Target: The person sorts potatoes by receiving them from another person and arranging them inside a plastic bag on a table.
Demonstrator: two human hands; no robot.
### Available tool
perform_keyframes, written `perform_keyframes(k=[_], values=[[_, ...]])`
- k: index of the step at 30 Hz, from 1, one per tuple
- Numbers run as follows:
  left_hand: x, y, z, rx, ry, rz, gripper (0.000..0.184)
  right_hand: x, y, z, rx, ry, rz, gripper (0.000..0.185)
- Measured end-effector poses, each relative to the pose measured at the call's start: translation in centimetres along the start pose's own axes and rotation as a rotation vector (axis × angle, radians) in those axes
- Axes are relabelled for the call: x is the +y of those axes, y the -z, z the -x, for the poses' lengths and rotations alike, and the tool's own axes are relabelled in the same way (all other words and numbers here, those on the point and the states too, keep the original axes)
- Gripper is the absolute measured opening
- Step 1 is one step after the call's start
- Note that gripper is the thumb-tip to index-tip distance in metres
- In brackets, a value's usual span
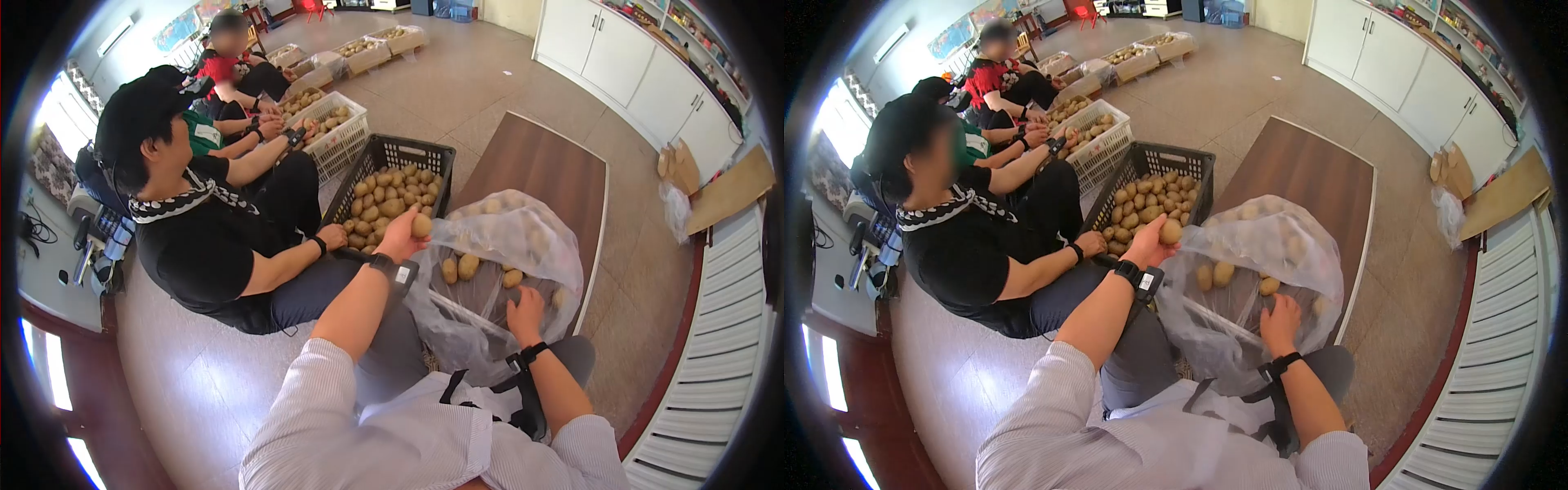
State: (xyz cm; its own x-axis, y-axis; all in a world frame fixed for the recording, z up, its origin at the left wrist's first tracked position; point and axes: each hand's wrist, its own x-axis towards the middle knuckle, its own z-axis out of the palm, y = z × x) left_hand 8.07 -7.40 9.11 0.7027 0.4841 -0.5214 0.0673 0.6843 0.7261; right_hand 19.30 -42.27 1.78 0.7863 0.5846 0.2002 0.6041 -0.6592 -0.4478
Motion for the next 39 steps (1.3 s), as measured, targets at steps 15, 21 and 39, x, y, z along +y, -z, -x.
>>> perform_keyframes(k=[15,21,39], values=[[-1.6,5.5,-3.1,0.285,-0.242,0.276,0.028,2.6,-0.9,1.8,-0.149,-0.119,0.103,0.052],[-6.5,13.4,-11.0,0.327,-0.844,-0.725,0.041,5.1,-3.3,0.8,0.177,-0.178,-0.315,0.051],[-2.4,3.5,-0.1,0.405,-0.213,0.12,0.038,2.5,0.3,2.7,-0.308,-0.679,-1.502,0.032]])
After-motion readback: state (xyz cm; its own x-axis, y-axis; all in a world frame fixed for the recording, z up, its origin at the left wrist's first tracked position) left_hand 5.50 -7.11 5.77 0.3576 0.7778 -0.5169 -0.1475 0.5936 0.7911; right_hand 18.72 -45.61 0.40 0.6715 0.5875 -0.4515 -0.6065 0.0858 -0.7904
